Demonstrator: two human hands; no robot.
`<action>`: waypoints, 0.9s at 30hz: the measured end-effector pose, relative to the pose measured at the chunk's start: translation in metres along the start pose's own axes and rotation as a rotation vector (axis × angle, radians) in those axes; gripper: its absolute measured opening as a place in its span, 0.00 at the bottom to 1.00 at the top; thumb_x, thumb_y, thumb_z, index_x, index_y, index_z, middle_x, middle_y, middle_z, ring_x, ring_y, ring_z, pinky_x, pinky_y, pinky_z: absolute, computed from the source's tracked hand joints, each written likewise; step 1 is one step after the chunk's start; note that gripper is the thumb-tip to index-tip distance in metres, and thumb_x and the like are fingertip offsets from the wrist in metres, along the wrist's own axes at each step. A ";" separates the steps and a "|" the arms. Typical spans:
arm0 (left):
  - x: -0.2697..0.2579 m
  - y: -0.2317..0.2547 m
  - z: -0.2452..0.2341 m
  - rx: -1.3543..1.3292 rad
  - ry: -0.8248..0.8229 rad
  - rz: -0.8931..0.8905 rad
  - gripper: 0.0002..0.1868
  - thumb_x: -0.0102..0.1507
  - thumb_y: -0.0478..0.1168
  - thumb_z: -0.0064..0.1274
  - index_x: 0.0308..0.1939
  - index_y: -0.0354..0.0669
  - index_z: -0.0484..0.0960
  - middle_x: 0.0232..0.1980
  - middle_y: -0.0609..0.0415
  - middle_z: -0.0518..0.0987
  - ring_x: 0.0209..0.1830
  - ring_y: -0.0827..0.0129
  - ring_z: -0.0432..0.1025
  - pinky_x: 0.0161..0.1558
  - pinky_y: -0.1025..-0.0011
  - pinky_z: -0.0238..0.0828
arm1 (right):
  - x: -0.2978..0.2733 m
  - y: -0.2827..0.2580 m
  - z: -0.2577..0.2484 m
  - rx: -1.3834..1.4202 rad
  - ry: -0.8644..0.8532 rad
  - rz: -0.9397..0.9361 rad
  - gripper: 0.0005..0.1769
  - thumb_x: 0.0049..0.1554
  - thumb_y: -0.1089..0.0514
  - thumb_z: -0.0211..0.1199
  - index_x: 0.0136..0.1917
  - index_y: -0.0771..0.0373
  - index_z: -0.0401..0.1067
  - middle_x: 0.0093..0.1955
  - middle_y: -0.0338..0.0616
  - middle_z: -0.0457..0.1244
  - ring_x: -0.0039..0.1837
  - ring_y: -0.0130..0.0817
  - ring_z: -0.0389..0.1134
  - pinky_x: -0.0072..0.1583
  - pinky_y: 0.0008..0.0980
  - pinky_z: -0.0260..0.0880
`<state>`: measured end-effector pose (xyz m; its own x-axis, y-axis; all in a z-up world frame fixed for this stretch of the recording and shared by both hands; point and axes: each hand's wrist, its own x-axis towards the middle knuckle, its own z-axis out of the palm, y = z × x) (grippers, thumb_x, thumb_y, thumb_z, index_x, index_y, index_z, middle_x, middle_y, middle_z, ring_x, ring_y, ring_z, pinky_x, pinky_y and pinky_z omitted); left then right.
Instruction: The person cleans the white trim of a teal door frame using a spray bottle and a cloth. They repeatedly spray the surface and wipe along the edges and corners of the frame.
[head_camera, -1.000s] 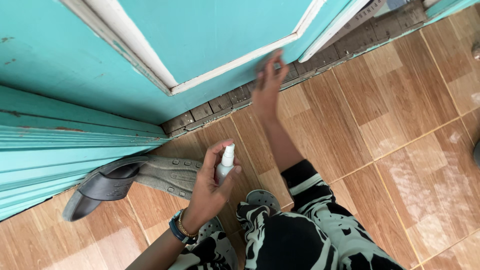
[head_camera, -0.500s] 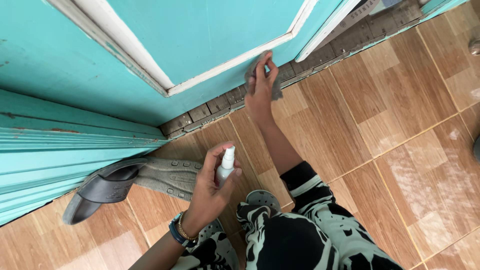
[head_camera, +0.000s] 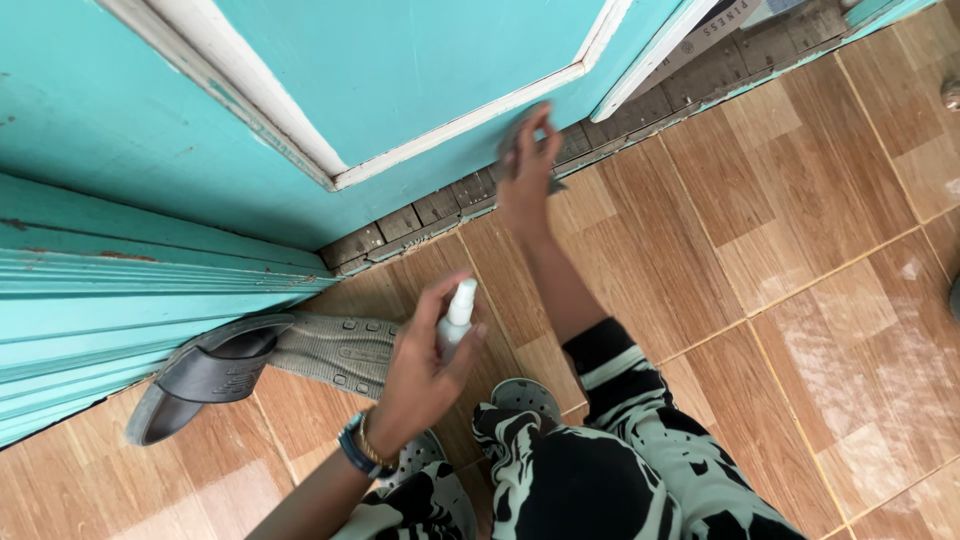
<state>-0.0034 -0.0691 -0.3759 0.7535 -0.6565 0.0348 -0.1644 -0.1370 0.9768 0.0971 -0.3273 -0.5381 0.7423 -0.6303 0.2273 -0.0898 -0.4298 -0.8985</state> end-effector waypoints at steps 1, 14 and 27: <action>0.007 -0.002 -0.002 0.096 -0.010 0.033 0.31 0.68 0.35 0.54 0.74 0.45 0.64 0.54 0.50 0.83 0.43 0.71 0.81 0.40 0.74 0.80 | -0.009 0.001 0.006 -0.048 -0.021 -0.090 0.40 0.62 0.78 0.45 0.84 0.64 0.39 0.79 0.59 0.38 0.78 0.55 0.52 0.75 0.41 0.59; 0.091 -0.062 -0.053 1.563 0.070 0.121 0.40 0.58 0.35 0.47 0.76 0.34 0.62 0.83 0.47 0.51 0.19 0.72 0.74 0.21 0.73 0.73 | -0.005 -0.024 0.007 0.092 0.030 0.113 0.40 0.64 0.76 0.42 0.86 0.61 0.39 0.78 0.54 0.40 0.77 0.50 0.55 0.76 0.37 0.59; 0.096 -0.065 -0.046 1.480 0.087 0.051 0.38 0.58 0.37 0.47 0.74 0.34 0.64 0.83 0.51 0.50 0.18 0.72 0.75 0.19 0.73 0.72 | 0.010 -0.009 -0.007 -0.004 0.005 0.023 0.44 0.60 0.79 0.43 0.85 0.61 0.36 0.78 0.56 0.39 0.77 0.51 0.52 0.75 0.40 0.62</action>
<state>0.1089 -0.0891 -0.4261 0.7532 -0.6456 0.1259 -0.6342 -0.7636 -0.1216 0.1006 -0.3338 -0.5256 0.7369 -0.6430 0.2086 -0.1091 -0.4176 -0.9020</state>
